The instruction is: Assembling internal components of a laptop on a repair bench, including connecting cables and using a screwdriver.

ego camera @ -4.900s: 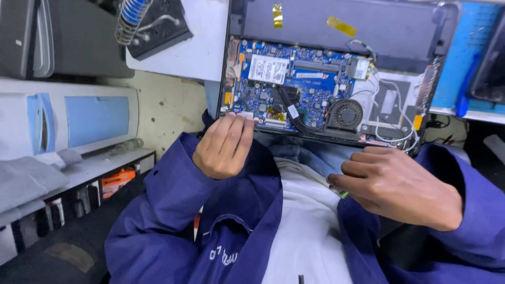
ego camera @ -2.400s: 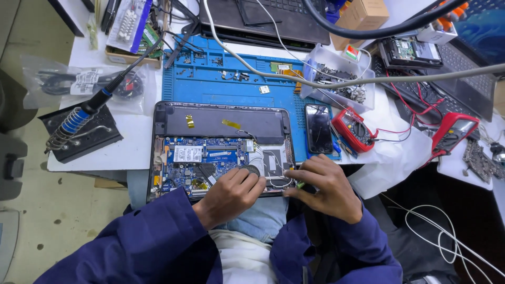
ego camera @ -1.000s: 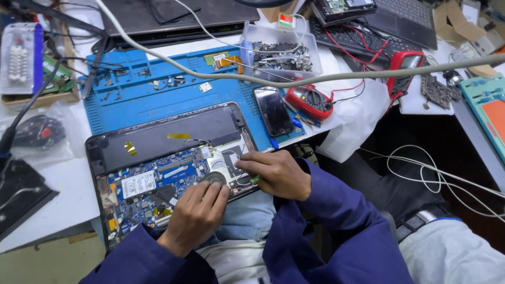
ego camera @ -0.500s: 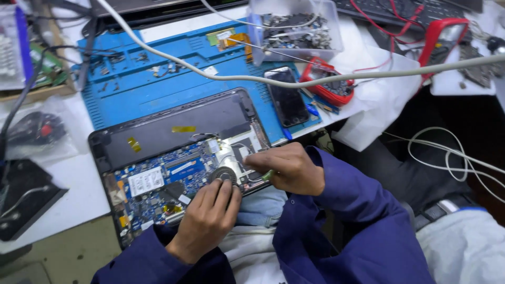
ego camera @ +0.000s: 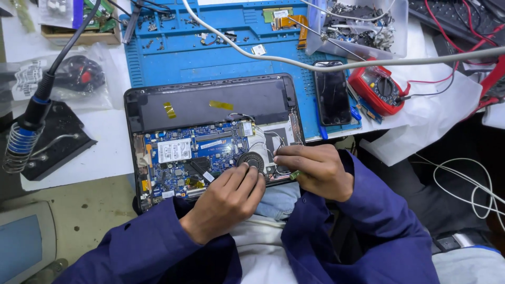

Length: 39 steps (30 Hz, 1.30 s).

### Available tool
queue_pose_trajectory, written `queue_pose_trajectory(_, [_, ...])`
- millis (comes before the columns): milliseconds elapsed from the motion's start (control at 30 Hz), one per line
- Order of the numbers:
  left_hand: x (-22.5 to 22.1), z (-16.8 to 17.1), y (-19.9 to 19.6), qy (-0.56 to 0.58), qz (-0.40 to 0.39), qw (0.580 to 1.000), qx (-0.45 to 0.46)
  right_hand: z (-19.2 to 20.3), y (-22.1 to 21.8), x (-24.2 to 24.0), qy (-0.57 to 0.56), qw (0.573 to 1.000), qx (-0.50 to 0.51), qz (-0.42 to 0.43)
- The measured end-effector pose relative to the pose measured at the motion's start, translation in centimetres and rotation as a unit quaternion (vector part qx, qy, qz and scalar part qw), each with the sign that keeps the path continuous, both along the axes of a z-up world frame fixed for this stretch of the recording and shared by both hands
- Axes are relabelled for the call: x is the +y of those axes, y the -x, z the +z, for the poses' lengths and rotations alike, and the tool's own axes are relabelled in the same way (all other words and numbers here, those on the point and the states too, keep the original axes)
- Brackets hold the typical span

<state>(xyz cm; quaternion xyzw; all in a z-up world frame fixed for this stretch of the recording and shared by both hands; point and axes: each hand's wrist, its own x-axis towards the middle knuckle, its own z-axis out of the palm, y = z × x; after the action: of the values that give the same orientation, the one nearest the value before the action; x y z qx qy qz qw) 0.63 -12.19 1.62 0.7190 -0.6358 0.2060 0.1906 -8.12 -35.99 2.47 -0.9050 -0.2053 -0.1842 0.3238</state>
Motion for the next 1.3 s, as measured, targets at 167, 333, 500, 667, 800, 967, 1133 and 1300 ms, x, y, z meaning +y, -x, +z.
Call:
queue_pose_trajectory(167, [-0.2, -1.5, 0.6, 0.022, 0.016, 1.000, -0.015, -1.0, -0.2, 0.4, -0.027, 1.000, -0.008, -0.008])
queue_pose_trajectory(333, [-0.4, -2.4, 0.6, 0.038, 0.023, 0.999, -0.027, -1.1, -0.6, 1.0, -0.062, 0.998, -0.024, -0.013])
queue_pose_trajectory(500, [-0.3, -2.2, 0.6, 0.039, 0.018, 0.999, -0.018, 0.2, -1.3, 1.7, -0.092, 0.994, -0.028, -0.044])
queue_pose_trajectory(667, [-0.2, -2.1, 0.6, 0.036, 0.018, 0.999, -0.003, 1.3, -1.4, 1.8, -0.154, 0.983, 0.002, -0.097])
queue_pose_trajectory(800, [-0.3, -2.2, 0.5, 0.048, 0.019, 0.998, 0.019, 0.9, -1.2, 1.6, -0.235, 0.964, 0.038, -0.120])
queue_pose_trajectory(967, [-0.3, -2.6, 0.6, 0.052, 0.018, 0.998, 0.027, 0.9, -0.9, 0.9, -0.378, 0.909, 0.154, -0.085])
queue_pose_trajectory(1133, [1.8, 4.9, 0.6, 0.011, 0.010, 0.997, 0.073, 1.2, -1.8, 1.1, -0.362, 0.902, 0.207, -0.110])
queue_pose_trajectory(1300, [3.2, 9.8, -1.6, -0.050, 0.009, 0.994, 0.099, 1.2, -3.3, 1.6, -0.192, 0.968, 0.144, -0.068])
